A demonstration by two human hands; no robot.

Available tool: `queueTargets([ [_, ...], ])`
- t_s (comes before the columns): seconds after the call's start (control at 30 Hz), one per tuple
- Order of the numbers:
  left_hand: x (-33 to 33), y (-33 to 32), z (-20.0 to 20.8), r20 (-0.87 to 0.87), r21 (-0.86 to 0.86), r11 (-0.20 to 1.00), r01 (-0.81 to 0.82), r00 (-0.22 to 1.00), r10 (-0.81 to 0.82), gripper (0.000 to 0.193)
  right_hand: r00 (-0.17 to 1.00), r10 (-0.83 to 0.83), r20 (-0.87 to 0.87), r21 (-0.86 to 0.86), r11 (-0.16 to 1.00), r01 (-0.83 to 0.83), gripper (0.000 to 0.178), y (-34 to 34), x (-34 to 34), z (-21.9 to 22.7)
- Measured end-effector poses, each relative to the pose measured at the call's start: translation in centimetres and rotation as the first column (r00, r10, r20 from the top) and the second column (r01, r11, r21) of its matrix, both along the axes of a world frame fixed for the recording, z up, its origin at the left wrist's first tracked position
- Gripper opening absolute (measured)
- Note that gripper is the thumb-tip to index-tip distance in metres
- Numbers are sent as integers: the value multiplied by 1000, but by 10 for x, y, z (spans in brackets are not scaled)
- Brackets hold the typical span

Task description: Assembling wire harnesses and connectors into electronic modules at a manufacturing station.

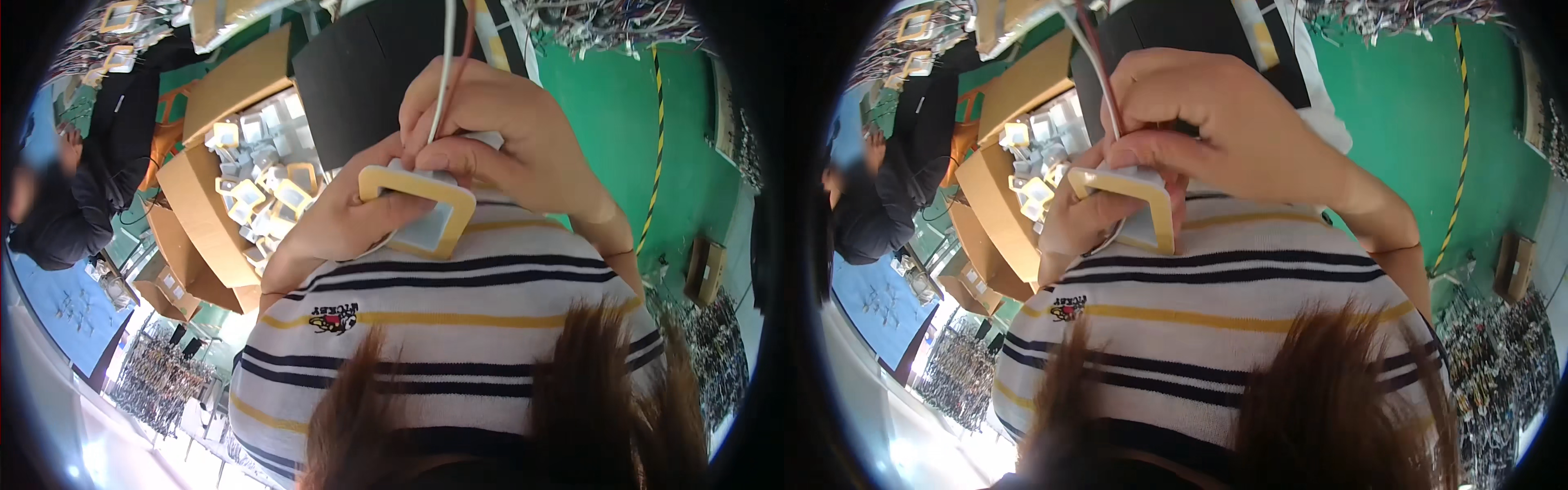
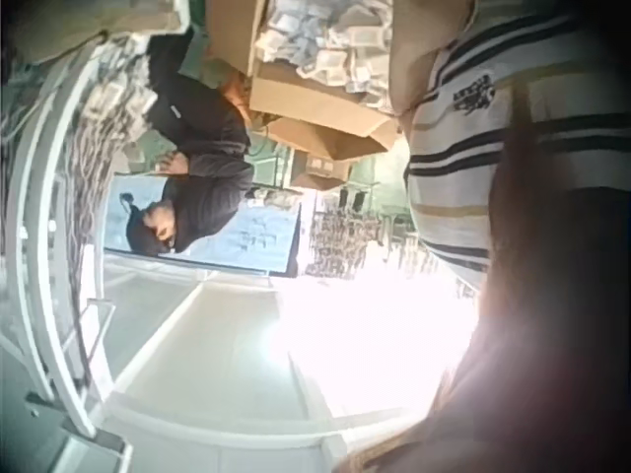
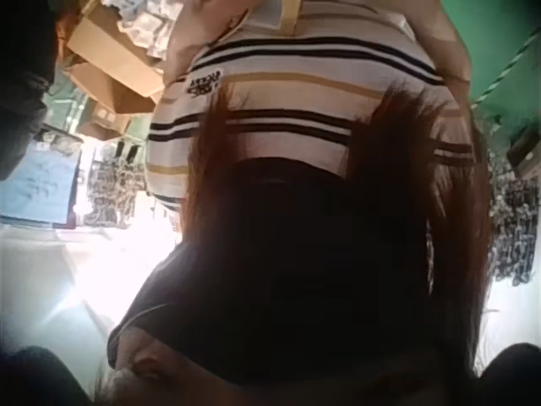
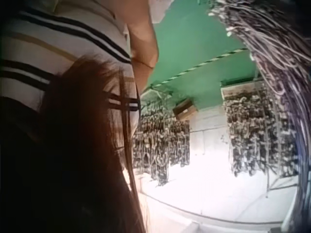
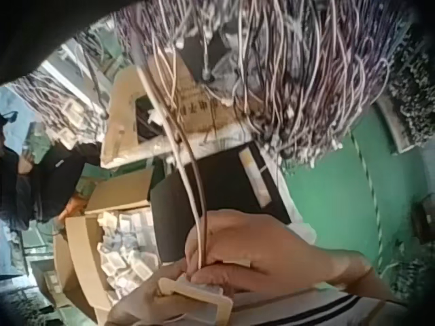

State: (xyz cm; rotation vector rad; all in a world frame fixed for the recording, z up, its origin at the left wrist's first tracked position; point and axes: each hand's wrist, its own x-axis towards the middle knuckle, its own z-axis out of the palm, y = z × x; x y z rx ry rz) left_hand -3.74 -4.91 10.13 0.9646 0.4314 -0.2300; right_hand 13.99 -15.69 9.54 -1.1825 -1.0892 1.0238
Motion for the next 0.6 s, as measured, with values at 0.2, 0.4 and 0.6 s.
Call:
queueTargets([
  [0.2,-4,-6,3,-39,-190,982,-20,999,13,53,883,-281,376,302,938,170,5,-21,-21,-2],
  [0.4,6,-8,3,-136,-245,969,-16,991,-18,49,930,-354,102,198,923,330,14,-24,-35,-20],
  [0.6,3,-13,-2,43,-101,994,41,998,-36,52,873,-439,213,282,883,376,18,-26,-38,-15],
])
